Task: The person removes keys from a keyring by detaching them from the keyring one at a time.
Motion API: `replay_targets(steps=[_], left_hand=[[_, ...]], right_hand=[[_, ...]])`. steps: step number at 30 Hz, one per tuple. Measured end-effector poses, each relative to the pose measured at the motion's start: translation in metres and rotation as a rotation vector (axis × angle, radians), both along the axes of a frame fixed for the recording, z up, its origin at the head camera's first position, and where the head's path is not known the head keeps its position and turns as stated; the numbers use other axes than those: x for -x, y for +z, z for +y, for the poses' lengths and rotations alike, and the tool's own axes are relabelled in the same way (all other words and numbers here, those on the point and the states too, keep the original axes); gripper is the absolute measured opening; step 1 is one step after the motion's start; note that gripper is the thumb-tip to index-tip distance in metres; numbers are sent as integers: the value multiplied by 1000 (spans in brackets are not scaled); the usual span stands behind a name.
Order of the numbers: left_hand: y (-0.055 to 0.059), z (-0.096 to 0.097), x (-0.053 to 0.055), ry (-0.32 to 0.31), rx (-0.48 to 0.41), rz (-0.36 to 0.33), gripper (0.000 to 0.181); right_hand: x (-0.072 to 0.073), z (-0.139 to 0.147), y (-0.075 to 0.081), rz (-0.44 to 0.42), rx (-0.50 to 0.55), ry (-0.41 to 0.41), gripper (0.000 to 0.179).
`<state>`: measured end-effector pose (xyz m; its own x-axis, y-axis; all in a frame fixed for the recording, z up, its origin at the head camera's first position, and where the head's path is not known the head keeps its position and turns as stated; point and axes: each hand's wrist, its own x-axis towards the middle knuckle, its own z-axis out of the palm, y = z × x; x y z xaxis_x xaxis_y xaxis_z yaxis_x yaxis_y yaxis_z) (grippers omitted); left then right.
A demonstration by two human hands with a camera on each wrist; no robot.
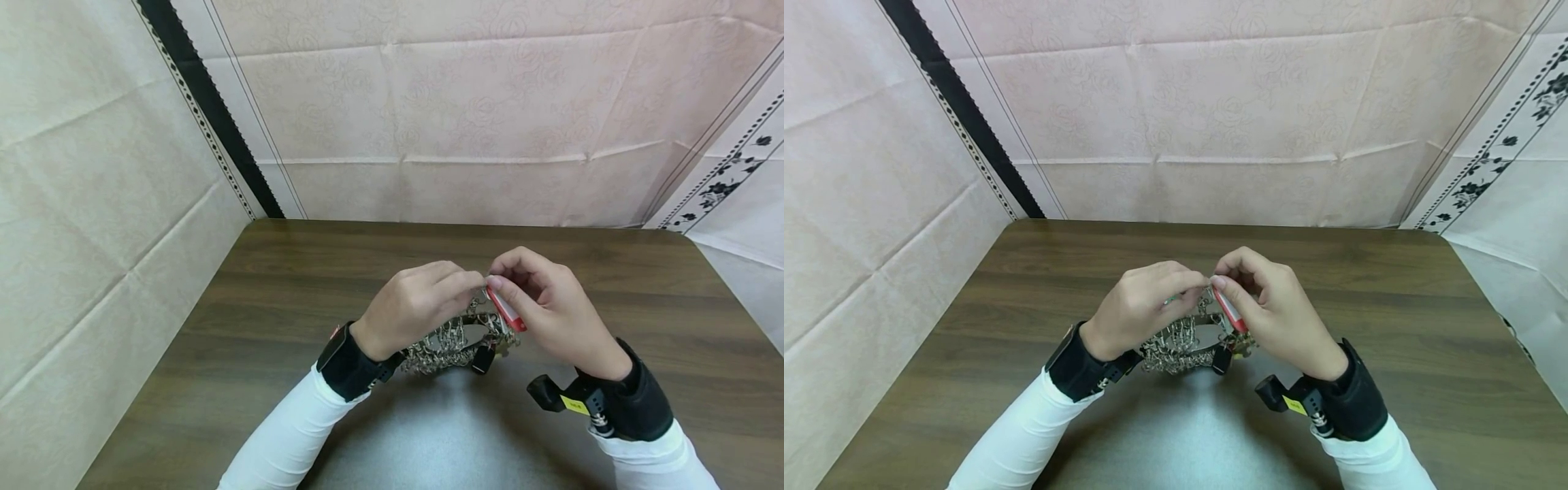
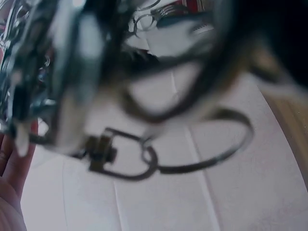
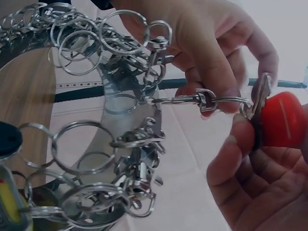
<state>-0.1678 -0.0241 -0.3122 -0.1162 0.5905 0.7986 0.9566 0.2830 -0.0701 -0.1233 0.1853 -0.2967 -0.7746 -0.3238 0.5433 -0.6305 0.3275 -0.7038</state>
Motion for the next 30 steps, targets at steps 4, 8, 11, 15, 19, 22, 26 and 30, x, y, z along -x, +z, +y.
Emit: replay_targets(steps=[4,8,11,15,19,22,26,30], left_hand=[[0,0,0,8,34,22,22],[-1,0,0,9,43,19,22],[-1,0,1,15,40,10,17],[-1,0,0,28,43,-12,12],[0,1,0,40,32,-44,11],[0,2,1,49,11,-79,10],[-1,3,1,60,-24,-133,9],[-2,4,0,74,-60,-167,9]], right_hand=[[3,3,0,-46,-1,42,12],[6,5,-1,-83,-11,61,11],[7,7,-2,-96,-25,63,12],[9,7,-2,-93,-10,52,16],[8,6,-2,-42,88,-29,15],[5,5,-1,44,157,-105,12],[1,5,1,116,119,-123,15],[-2,3,1,84,-47,-90,12]])
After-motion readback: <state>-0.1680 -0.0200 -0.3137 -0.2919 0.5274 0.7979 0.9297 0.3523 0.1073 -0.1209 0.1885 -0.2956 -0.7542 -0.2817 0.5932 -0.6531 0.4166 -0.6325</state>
